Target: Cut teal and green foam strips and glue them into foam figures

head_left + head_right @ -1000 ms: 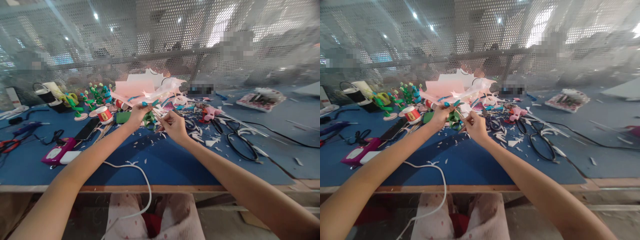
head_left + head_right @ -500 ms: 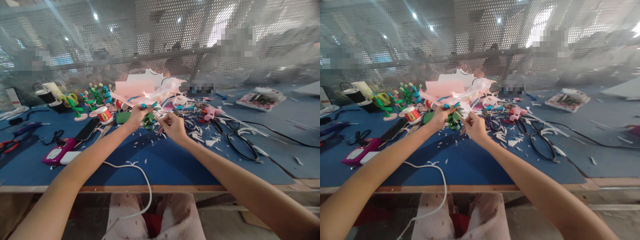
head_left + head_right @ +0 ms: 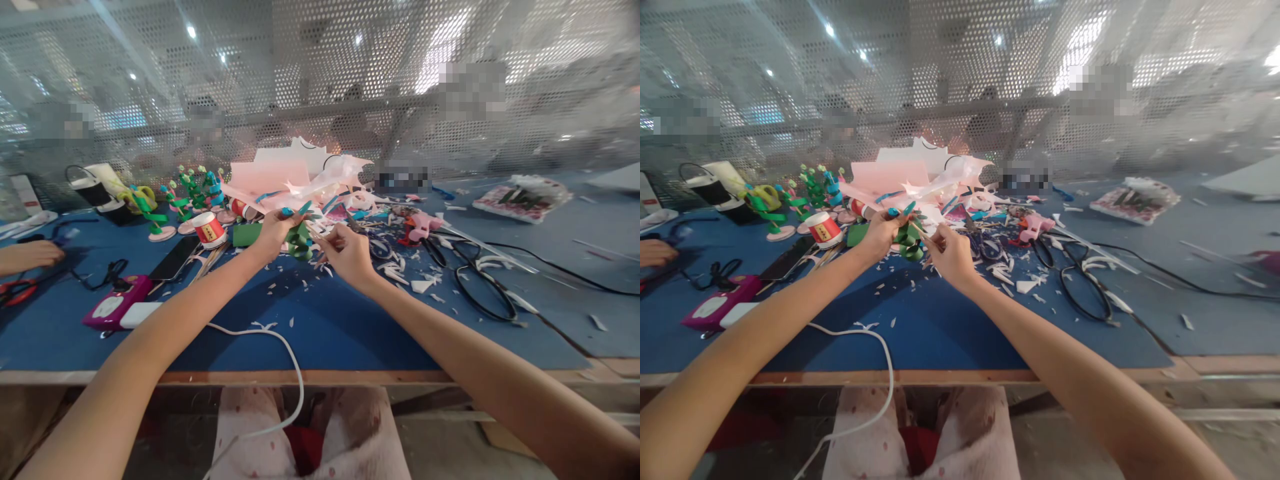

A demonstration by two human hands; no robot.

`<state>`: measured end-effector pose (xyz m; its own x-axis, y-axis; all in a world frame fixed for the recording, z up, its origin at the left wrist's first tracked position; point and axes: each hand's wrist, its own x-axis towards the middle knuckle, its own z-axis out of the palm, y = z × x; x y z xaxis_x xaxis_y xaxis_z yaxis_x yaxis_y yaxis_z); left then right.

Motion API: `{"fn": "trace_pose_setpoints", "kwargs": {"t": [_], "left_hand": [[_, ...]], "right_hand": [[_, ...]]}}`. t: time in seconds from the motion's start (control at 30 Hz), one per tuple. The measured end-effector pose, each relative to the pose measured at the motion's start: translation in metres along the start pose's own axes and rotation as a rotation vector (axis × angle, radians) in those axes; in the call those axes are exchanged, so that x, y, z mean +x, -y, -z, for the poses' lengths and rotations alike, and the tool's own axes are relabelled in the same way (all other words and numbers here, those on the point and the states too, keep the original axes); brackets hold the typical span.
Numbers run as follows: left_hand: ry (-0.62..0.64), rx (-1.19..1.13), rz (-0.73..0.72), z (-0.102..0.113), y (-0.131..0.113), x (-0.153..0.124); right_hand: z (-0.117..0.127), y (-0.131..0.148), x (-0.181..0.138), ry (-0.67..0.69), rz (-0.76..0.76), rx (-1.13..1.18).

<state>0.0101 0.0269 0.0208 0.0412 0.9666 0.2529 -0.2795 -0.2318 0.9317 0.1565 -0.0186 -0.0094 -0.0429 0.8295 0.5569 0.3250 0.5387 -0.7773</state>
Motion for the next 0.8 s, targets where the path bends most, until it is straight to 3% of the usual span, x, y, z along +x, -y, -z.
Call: {"fn": "trace_pose_setpoints", "kwargs": {"t": [0.23,0.43,0.67,0.8], "left_hand": [[-0.062,-0.008,0.067,0.0016,0.0023,0.0046],[-0.021,0.011,0.036,0.0048,0.0028,0.0056],[-0.092,-0.002,0.076,0.0015,0.0017,0.0053],[-0.047,-0.037,0.073,-0.0013,-0.0039,-0.0007]], "right_hand": [[-0.0007,0.0,0.0008,0.055,-0.01,0.024],[-0.0001,-0.0035,0.0016,0.059,0.034,-0.048],[0.0013,-0.0029,0.0023,0.039,0.049,-0.074],[0.0014,-0.0023,0.003,0.017,0.042,-0.112]]}}
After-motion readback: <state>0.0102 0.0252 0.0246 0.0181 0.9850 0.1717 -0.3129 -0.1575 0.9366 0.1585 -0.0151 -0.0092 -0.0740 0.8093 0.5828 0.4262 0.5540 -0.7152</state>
